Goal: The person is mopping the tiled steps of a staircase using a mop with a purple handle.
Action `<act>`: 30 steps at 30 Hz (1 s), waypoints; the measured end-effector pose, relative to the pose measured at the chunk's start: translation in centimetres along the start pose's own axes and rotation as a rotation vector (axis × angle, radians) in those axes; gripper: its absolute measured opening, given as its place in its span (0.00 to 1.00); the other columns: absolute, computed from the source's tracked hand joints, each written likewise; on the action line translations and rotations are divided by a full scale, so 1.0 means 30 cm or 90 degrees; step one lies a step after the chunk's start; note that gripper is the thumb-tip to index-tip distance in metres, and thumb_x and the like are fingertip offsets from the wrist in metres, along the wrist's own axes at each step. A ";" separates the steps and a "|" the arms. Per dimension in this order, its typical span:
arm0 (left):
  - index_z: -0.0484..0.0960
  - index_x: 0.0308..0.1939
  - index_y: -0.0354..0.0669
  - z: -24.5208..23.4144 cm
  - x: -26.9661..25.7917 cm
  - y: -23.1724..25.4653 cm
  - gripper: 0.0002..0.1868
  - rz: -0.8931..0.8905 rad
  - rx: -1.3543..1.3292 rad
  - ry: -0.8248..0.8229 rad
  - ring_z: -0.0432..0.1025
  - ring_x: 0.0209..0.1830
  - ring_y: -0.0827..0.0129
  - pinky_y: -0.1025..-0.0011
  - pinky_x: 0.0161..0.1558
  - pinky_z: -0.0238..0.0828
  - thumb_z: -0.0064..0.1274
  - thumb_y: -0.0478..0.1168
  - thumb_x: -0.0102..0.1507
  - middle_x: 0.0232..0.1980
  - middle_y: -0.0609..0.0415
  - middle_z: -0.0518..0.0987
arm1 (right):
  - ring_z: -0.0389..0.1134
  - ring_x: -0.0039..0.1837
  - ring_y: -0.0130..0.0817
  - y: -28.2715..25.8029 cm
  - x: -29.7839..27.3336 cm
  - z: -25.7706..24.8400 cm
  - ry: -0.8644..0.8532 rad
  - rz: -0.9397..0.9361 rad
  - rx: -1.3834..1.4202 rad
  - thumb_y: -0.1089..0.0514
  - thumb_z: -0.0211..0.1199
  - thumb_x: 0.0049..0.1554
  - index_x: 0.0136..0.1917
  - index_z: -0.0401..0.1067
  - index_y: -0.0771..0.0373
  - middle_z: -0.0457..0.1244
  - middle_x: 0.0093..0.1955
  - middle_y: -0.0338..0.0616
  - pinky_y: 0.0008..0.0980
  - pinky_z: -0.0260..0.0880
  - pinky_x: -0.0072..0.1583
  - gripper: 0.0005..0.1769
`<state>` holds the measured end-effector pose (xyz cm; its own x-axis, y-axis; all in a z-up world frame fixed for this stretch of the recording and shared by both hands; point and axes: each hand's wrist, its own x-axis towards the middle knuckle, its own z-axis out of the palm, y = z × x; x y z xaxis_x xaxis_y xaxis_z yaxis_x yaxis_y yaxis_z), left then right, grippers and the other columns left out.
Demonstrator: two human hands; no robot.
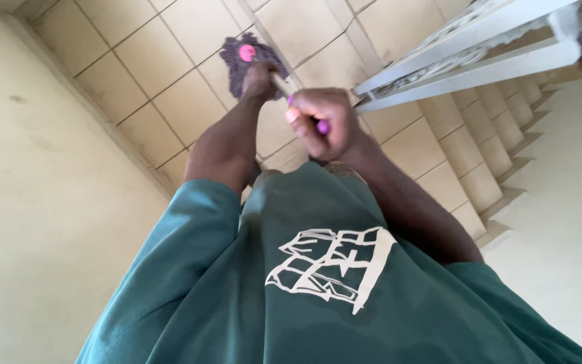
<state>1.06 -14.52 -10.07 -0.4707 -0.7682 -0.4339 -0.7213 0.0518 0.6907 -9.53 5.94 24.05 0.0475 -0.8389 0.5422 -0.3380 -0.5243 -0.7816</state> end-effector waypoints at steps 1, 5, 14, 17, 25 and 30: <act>0.86 0.48 0.47 0.018 0.006 0.007 0.13 0.055 0.023 0.084 0.80 0.49 0.51 0.58 0.51 0.75 0.56 0.42 0.60 0.47 0.41 0.85 | 0.55 0.29 0.33 0.009 -0.002 -0.025 -0.022 0.033 -0.019 0.64 0.57 0.64 0.35 0.59 0.67 0.54 0.30 0.47 0.33 0.54 0.35 0.16; 0.85 0.46 0.44 0.105 -0.019 0.115 0.17 0.079 0.012 0.144 0.78 0.49 0.49 0.58 0.51 0.73 0.61 0.51 0.59 0.46 0.41 0.83 | 0.58 0.28 0.25 0.048 -0.004 -0.131 0.031 0.070 0.032 0.65 0.53 0.62 0.32 0.60 0.64 0.58 0.28 0.40 0.29 0.54 0.32 0.16; 0.87 0.45 0.45 0.208 -0.250 0.393 0.17 0.075 0.005 0.008 0.81 0.48 0.51 0.56 0.53 0.75 0.54 0.50 0.59 0.45 0.43 0.85 | 0.57 0.30 0.21 -0.135 0.047 -0.360 0.026 0.151 0.042 0.68 0.52 0.70 0.35 0.55 0.64 0.56 0.30 0.38 0.25 0.54 0.33 0.20; 0.88 0.47 0.51 0.225 -0.359 0.404 0.18 0.055 0.005 0.018 0.79 0.49 0.47 0.53 0.53 0.73 0.54 0.52 0.59 0.45 0.41 0.84 | 0.57 0.30 0.20 -0.177 0.071 -0.340 -0.013 0.161 0.050 0.67 0.53 0.69 0.34 0.55 0.64 0.55 0.29 0.37 0.24 0.52 0.33 0.21; 0.88 0.42 0.57 0.049 -0.578 0.294 0.16 -0.006 0.091 -0.021 0.80 0.48 0.54 0.56 0.52 0.75 0.55 0.55 0.56 0.42 0.50 0.86 | 0.52 0.28 0.18 -0.223 0.061 -0.158 -0.026 0.193 0.210 0.66 0.52 0.69 0.33 0.53 0.62 0.54 0.28 0.37 0.23 0.52 0.31 0.21; 0.89 0.41 0.58 -0.095 -0.662 0.076 0.15 -0.027 0.103 0.031 0.79 0.46 0.54 0.55 0.50 0.75 0.58 0.55 0.55 0.42 0.51 0.85 | 0.55 0.30 0.20 -0.271 0.075 0.082 -0.018 0.178 0.254 0.65 0.52 0.68 0.32 0.52 0.62 0.55 0.27 0.37 0.26 0.56 0.33 0.22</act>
<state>10.21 -0.95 1.77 -0.4154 -0.8022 -0.4289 -0.8143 0.1178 0.5684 -4.37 7.96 30.87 0.0341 -0.9562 0.2907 0.0447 -0.2891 -0.9562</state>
